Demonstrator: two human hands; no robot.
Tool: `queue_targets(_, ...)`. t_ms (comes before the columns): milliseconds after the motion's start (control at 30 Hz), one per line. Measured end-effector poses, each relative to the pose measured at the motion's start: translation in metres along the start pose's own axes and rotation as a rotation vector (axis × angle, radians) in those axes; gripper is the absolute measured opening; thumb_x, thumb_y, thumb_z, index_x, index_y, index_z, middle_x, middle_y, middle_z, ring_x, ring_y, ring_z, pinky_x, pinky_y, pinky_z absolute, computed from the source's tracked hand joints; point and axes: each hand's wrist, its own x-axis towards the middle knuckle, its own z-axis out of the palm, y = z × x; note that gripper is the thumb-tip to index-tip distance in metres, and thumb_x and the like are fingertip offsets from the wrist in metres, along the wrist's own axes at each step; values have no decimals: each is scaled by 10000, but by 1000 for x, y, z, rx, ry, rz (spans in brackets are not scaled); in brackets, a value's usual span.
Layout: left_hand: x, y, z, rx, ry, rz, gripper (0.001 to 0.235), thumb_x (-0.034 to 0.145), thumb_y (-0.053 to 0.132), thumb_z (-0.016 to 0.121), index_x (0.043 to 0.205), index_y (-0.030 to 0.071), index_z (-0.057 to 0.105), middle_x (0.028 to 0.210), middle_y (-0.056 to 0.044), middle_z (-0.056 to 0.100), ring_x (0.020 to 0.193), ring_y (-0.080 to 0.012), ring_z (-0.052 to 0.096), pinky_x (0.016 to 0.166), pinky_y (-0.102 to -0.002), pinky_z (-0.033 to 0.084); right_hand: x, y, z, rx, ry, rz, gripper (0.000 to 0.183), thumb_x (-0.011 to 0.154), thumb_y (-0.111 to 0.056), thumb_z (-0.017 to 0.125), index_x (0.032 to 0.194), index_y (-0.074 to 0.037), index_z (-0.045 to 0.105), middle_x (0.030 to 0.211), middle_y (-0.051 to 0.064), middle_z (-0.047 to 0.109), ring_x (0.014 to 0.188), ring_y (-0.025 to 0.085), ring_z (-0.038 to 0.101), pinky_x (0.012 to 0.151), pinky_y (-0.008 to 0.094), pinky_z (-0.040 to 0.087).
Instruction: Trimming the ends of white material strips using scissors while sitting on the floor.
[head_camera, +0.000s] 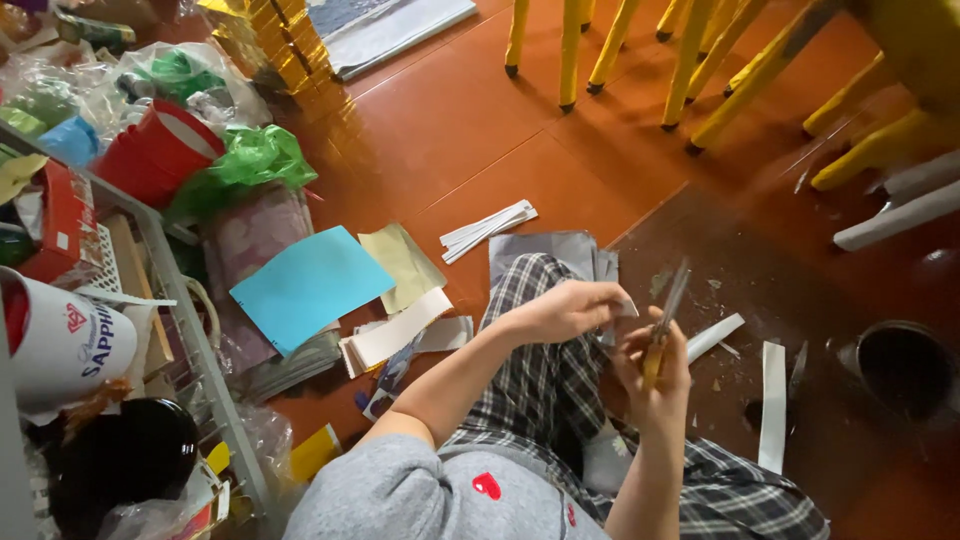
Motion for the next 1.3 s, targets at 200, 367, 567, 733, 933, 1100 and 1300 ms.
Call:
queue_targets(200,-3,-16,17,82,-133,10,195,969,97,466,1125,95,583,972,-222,668,930,-433,640,810,-517,506,-2,9,-3,-16,244,-69,534,850,45,682,1347,-12,495,911,139,631,787,138,578,688,214,462)
queue_targets(367,-3,-8,17,156,-171,-5,176,960,109,446,1059,69,586,948,-218,664,934,-461,626,795,-505,511,0,7,4,-48,309,-109,347,986,10,523,1332,-6,514,870,139,639,754,140,571,641,214,460)
queue_targets(567,-2,-13,30,159,-235,58,142,948,109,472,1031,40,565,920,-263,632,931,-499,598,759,-548,492,-11,41,-17,-59,413,-51,510,775,97,707,1252,-33,586,801,134,663,707,140,588,651,237,490)
queue_targets(733,-2,-43,38,114,-369,7,115,929,150,540,1017,106,599,813,-229,645,828,-467,626,694,-530,506,-31,24,-53,-171,679,-6,539,730,33,773,1226,-60,584,778,114,678,696,147,622,639,276,523)
queue_targets(933,-16,-60,65,-127,-700,-175,148,995,92,505,858,91,560,559,-27,590,485,-91,555,505,-228,426,-66,24,-79,166,893,158,429,785,72,667,1156,-117,561,765,25,644,649,86,585,607,206,469)
queue_targets(1100,0,-92,75,-457,-354,-298,81,875,34,511,868,46,591,538,-74,506,387,-140,458,359,-250,359,-110,51,-60,527,770,249,172,945,-182,599,1105,-118,603,851,7,598,643,59,518,599,178,434)
queue_targets(1300,33,-9,62,-442,-71,-352,196,997,255,487,996,90,594,767,-72,501,629,-171,418,574,-281,323,-124,0,-17,316,207,682,555,869,-433,627,1331,-174,461,1158,26,508,835,120,580,684,240,490)
